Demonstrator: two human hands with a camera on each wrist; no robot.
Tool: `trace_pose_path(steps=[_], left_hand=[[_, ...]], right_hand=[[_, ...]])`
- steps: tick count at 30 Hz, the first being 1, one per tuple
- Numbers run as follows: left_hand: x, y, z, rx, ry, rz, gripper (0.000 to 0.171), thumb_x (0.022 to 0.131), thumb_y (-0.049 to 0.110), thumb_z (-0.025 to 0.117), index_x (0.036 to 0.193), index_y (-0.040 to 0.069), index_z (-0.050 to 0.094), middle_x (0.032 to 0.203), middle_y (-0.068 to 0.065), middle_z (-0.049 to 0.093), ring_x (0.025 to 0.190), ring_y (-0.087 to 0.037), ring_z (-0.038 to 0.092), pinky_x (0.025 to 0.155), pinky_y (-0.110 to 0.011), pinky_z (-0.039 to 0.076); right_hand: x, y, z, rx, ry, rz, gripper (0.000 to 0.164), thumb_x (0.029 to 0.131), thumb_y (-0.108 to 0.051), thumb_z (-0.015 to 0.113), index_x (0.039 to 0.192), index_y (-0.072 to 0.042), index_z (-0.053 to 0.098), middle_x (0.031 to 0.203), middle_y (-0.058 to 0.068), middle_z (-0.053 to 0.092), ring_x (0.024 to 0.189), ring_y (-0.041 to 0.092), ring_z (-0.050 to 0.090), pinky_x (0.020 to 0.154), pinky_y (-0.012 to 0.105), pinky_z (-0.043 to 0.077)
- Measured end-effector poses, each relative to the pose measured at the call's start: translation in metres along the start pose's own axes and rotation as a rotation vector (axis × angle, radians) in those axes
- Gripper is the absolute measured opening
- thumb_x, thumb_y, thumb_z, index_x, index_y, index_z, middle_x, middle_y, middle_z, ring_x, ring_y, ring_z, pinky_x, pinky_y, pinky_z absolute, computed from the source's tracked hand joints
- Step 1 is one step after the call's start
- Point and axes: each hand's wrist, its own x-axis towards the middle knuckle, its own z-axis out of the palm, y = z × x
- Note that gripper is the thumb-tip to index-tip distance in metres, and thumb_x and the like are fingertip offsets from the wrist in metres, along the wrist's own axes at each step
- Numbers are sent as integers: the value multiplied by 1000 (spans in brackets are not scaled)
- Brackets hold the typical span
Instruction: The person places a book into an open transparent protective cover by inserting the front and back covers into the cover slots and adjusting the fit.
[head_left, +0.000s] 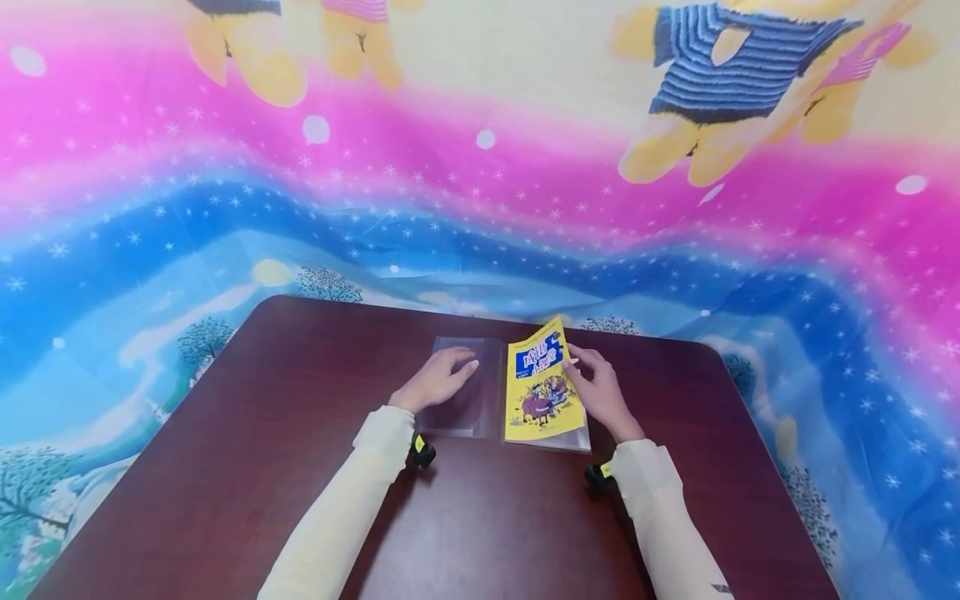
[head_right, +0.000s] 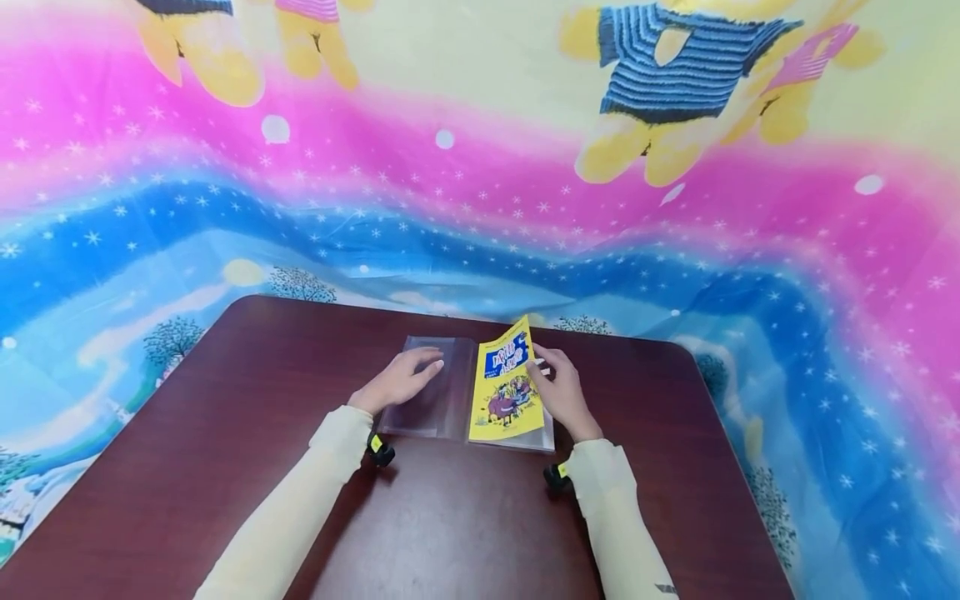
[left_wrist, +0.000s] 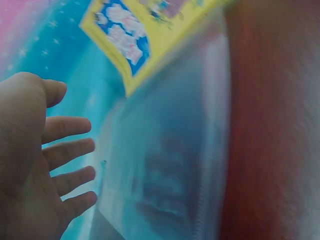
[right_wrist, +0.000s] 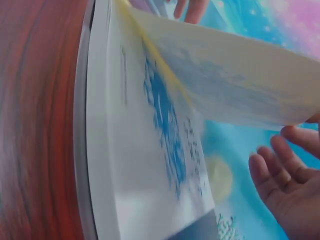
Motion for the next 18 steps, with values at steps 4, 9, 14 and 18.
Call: trace_pose_path(steps=[4, 9, 14, 18], left_hand=[[-4, -5, 6, 77, -43, 7, 56, 109, 36, 44, 152, 0, 46, 163, -19, 33, 153, -41, 23, 125, -54, 19], [-7, -4, 14, 164, -68, -17, 56, 108, 34, 46, 153, 1, 43, 166, -19, 27, 155, -42, 16, 126, -55, 15], [-6, -4, 19, 225, -79, -33, 58, 109, 35, 44, 158, 6, 35, 168, -16, 21, 157, -38, 11, 126, -55, 13], [-5, -5, 19, 232, -90, -31, 60, 109, 35, 44, 160, 7, 31, 169, -16, 18, 157, -37, 8, 126, -56, 12]], right_hand=[[0, -13, 9, 70, -31, -34, 48, 106, -29, 55, 153, -16, 49, 139, 15, 57, 115, 30, 58, 91, 43, 55], [-3, -28, 20, 159, -80, -80, 47, 107, -21, 53, 154, -15, 46, 147, 20, 51, 120, 37, 59, 95, 36, 55], [-8, -57, 25, 214, -127, -112, 47, 107, -8, 50, 152, -1, 44, 154, 26, 44, 128, 46, 55, 98, 24, 50], [-12, -77, 30, 199, -133, -106, 46, 107, -6, 46, 153, 2, 41, 159, 24, 38, 138, 42, 47, 101, 17, 42]])
